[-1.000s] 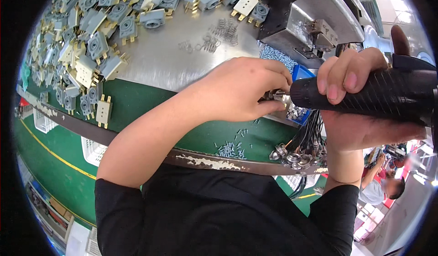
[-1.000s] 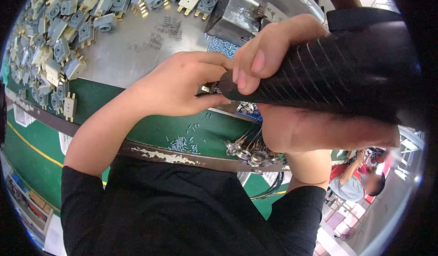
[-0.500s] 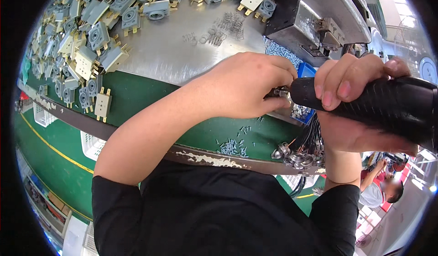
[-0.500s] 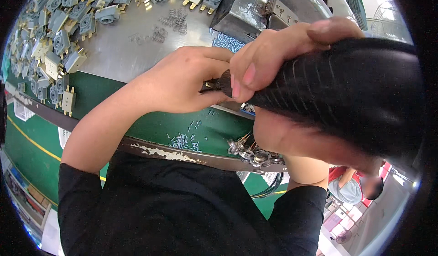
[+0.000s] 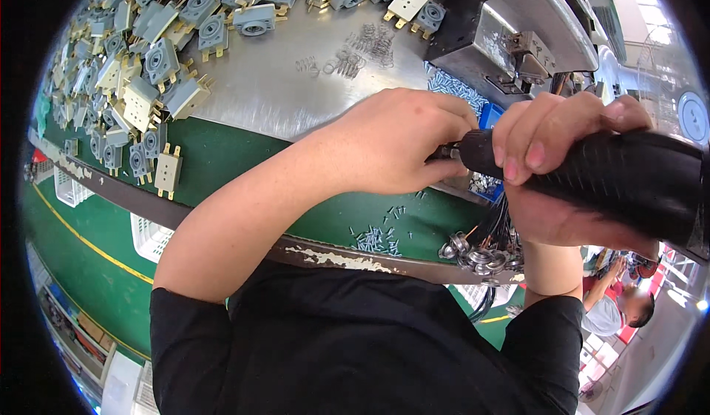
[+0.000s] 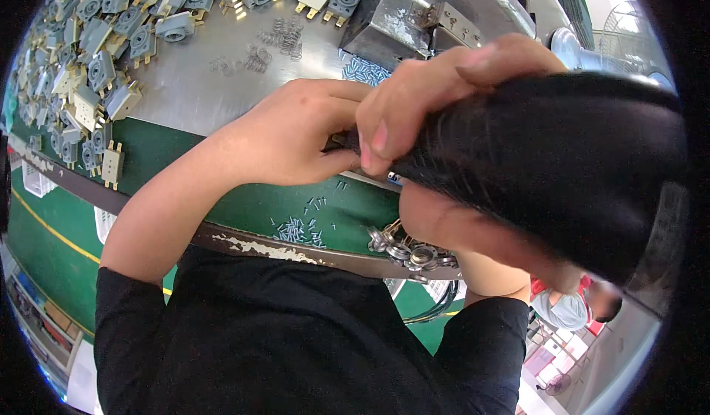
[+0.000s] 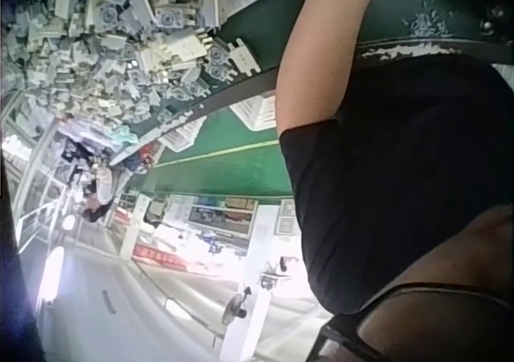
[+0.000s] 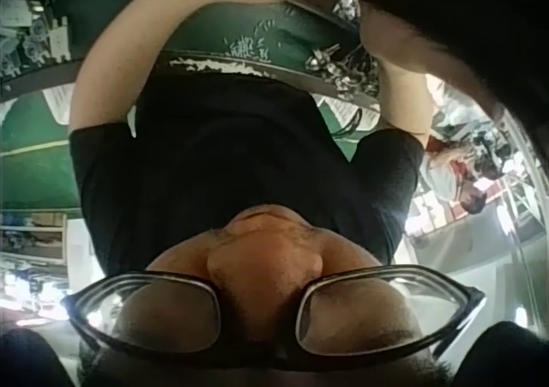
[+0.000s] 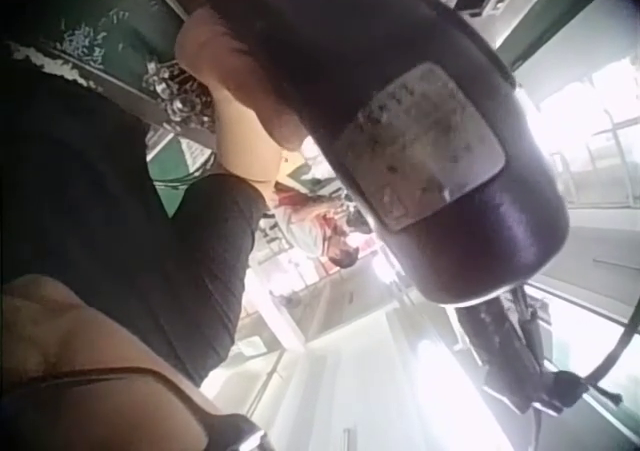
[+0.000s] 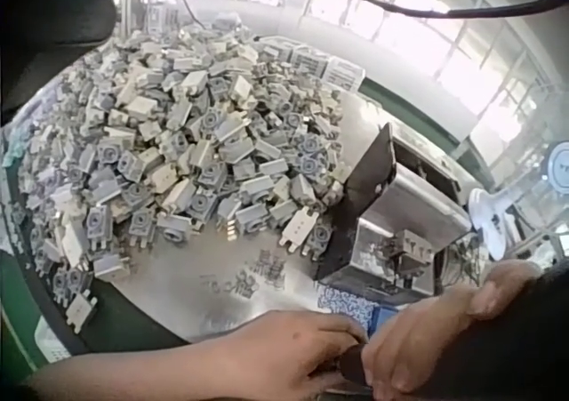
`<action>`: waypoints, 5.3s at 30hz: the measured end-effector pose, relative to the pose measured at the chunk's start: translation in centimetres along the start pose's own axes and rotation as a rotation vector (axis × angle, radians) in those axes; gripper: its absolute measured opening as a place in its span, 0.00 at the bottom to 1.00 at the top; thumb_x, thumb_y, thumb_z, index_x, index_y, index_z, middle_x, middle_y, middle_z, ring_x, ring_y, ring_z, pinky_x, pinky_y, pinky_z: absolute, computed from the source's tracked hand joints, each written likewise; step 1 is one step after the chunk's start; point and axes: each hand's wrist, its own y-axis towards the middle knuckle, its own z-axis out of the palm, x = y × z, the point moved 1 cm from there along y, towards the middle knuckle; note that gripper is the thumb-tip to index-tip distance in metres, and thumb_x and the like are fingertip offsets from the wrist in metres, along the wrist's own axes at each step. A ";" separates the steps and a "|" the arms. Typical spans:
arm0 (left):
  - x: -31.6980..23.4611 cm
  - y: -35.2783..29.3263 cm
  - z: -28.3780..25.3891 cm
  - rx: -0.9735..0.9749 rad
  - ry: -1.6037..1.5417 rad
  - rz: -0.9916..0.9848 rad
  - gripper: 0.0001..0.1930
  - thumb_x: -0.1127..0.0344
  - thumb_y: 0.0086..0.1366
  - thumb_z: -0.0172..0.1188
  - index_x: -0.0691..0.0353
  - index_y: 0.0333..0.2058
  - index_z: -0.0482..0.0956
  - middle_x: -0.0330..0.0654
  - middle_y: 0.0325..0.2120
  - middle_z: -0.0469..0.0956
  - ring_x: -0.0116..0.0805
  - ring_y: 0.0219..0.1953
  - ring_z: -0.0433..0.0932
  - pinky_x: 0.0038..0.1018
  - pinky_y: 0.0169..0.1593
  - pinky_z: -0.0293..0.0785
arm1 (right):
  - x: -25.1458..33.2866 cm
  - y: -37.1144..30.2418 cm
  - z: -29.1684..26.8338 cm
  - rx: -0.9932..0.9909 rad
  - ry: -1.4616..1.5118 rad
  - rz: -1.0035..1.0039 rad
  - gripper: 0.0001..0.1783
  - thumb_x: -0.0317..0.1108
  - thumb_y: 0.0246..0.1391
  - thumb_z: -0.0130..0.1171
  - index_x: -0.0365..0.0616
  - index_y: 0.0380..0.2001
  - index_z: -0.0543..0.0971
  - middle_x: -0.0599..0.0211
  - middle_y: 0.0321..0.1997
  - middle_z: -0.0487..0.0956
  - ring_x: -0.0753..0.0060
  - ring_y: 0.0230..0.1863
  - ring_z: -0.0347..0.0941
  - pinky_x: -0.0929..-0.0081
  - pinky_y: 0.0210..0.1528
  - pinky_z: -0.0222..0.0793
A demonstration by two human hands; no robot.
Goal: Assembling small electronic components by attaching wires and using an electric screwdriver to fasten them.
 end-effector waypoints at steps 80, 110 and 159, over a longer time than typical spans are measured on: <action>-3.2 -0.1 1.7 -0.241 0.070 0.415 0.15 0.60 0.58 0.76 0.63 0.31 0.80 0.46 0.30 0.86 0.41 0.28 0.85 0.33 0.36 0.83 | 2.4 -8.9 -30.7 -0.842 -1.915 0.309 0.24 0.52 0.63 0.64 0.47 0.53 0.84 0.38 0.58 0.80 0.30 0.62 0.72 0.36 0.61 0.68; -8.1 -1.1 3.3 0.104 -0.728 0.048 0.38 0.67 0.60 0.79 0.68 0.65 0.68 0.51 0.49 0.82 0.39 0.46 0.85 0.35 0.54 0.81 | 7.2 -8.8 -2.2 -0.494 -0.349 1.013 0.16 0.43 0.74 0.57 0.39 0.43 0.78 0.72 0.24 0.76 0.86 0.25 0.70 0.83 0.27 0.64; -3.7 0.2 -1.3 0.058 -0.998 -0.362 0.25 0.58 0.75 0.63 0.80 0.55 0.76 0.60 0.45 0.85 0.51 0.45 0.88 0.46 0.49 0.89 | 2.3 -4.8 -3.1 -0.125 -0.577 0.275 0.06 0.25 0.48 0.74 0.40 0.32 0.89 0.68 0.19 0.77 0.75 0.19 0.68 0.74 0.22 0.57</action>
